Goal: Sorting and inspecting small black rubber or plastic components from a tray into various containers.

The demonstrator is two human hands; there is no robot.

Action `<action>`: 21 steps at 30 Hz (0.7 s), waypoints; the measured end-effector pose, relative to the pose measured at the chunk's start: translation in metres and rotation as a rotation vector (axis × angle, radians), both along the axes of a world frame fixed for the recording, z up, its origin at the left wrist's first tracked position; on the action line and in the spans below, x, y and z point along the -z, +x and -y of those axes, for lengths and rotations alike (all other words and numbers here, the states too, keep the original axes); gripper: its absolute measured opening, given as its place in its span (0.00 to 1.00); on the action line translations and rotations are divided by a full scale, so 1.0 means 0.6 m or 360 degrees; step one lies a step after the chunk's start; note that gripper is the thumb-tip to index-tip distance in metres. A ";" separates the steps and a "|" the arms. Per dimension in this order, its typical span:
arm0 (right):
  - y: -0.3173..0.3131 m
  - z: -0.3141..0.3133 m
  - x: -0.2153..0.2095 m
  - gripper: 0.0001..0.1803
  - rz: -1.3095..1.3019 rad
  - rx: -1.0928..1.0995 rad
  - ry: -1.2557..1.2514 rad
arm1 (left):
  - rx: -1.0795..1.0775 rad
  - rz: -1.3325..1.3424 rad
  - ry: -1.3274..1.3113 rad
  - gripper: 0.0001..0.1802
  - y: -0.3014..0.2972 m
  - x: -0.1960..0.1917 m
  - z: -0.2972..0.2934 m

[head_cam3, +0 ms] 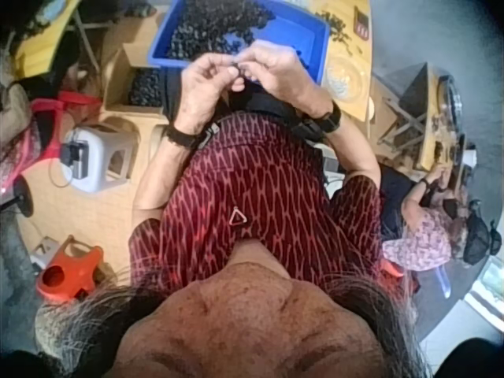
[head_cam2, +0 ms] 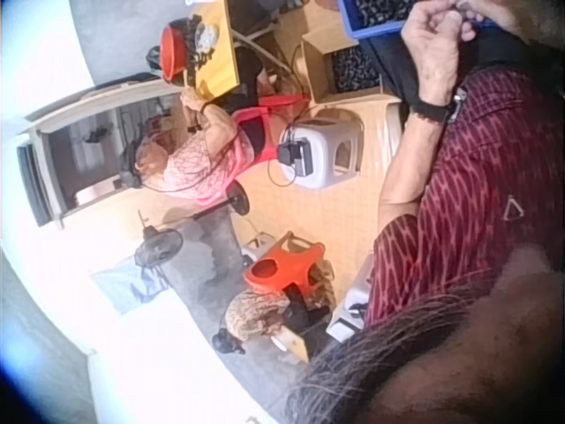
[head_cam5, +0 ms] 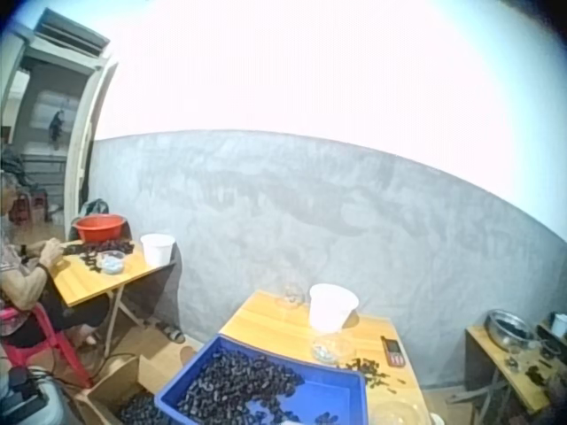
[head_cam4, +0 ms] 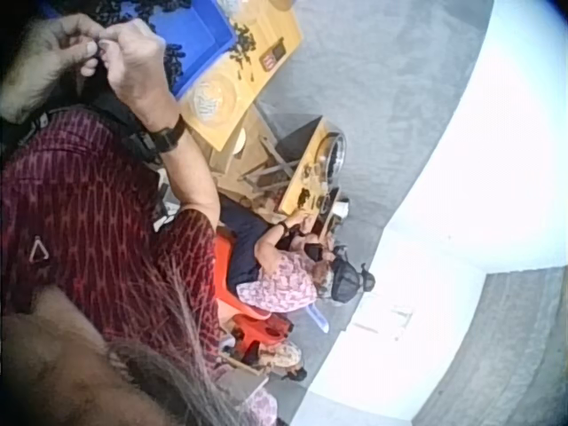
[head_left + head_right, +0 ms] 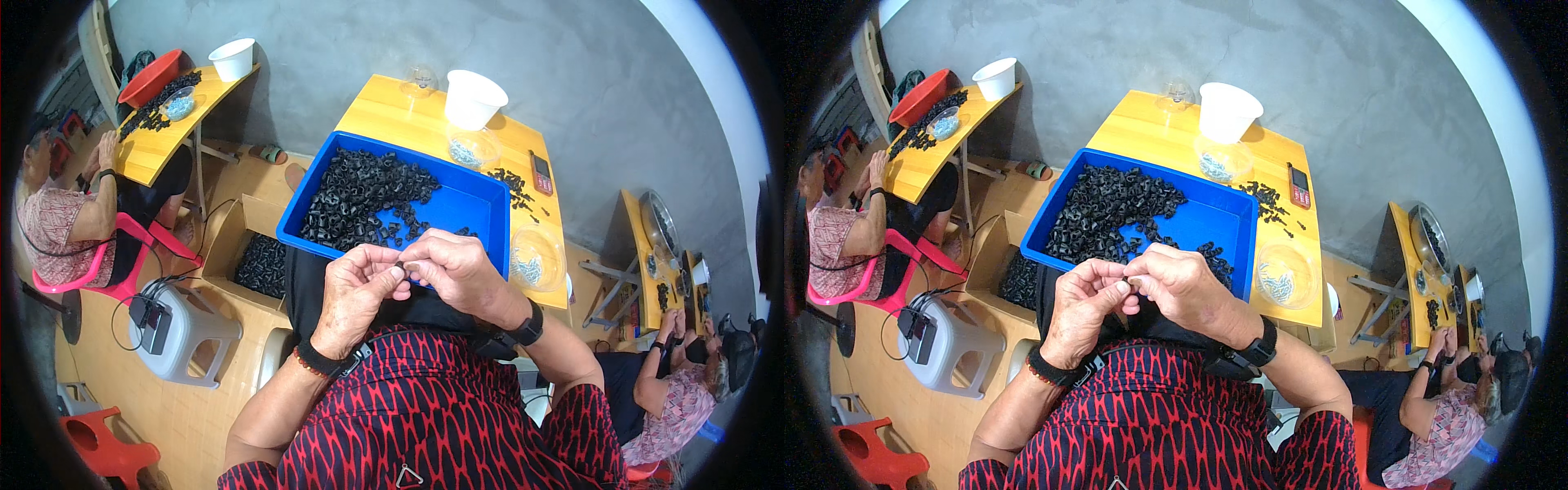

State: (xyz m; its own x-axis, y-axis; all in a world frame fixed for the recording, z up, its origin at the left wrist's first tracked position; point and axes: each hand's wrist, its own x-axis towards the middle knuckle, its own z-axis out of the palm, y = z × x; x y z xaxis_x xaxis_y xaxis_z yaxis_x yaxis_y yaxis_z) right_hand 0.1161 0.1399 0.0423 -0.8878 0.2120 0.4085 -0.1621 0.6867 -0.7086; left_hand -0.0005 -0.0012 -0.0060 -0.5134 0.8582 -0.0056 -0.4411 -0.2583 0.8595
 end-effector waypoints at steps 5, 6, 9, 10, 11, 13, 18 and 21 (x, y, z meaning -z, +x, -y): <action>-0.003 0.006 -0.001 0.06 -0.0062 0.0003 0.0148 | 0.0003 -0.0024 -0.0049 0.06 -0.004 0.008 0.003; -0.001 0.007 0.001 0.06 -0.0088 0.0004 0.0168 | 0.0014 -0.0019 -0.0040 0.06 -0.005 0.008 0.004; 0.001 0.005 0.000 0.09 -0.0082 -0.0015 0.0157 | 0.0028 0.0013 -0.0018 0.06 -0.006 0.012 0.004; 0.002 0.004 -0.001 0.10 -0.0049 -0.0036 0.0128 | 0.0031 0.0041 -0.0002 0.06 -0.007 0.013 0.004; 0.003 0.002 -0.002 0.10 -0.0050 -0.0034 0.0128 | 0.0033 0.0040 -0.0002 0.06 -0.008 0.015 0.004; 0.005 -0.001 -0.002 0.13 -0.0029 -0.0094 0.0096 | 0.0038 0.0080 0.0020 0.06 -0.010 0.016 0.002; 0.013 0.004 -0.023 0.18 0.0144 0.0052 -0.0134 | 0.0060 0.0184 -0.0006 0.06 -0.013 0.011 0.002; 0.006 0.002 -0.027 0.20 0.0172 -0.0004 0.0191 | 0.0050 0.0177 -0.0014 0.06 -0.010 0.010 0.001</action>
State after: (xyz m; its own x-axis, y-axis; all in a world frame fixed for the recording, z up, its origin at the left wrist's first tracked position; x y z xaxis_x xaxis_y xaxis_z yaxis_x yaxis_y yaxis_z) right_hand 0.1199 0.1384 0.0583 -0.9285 0.1649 0.3327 -0.0912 0.7672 -0.6349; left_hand -0.0067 -0.0016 -0.0123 -0.4821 0.8734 -0.0686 -0.5414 -0.2354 0.8071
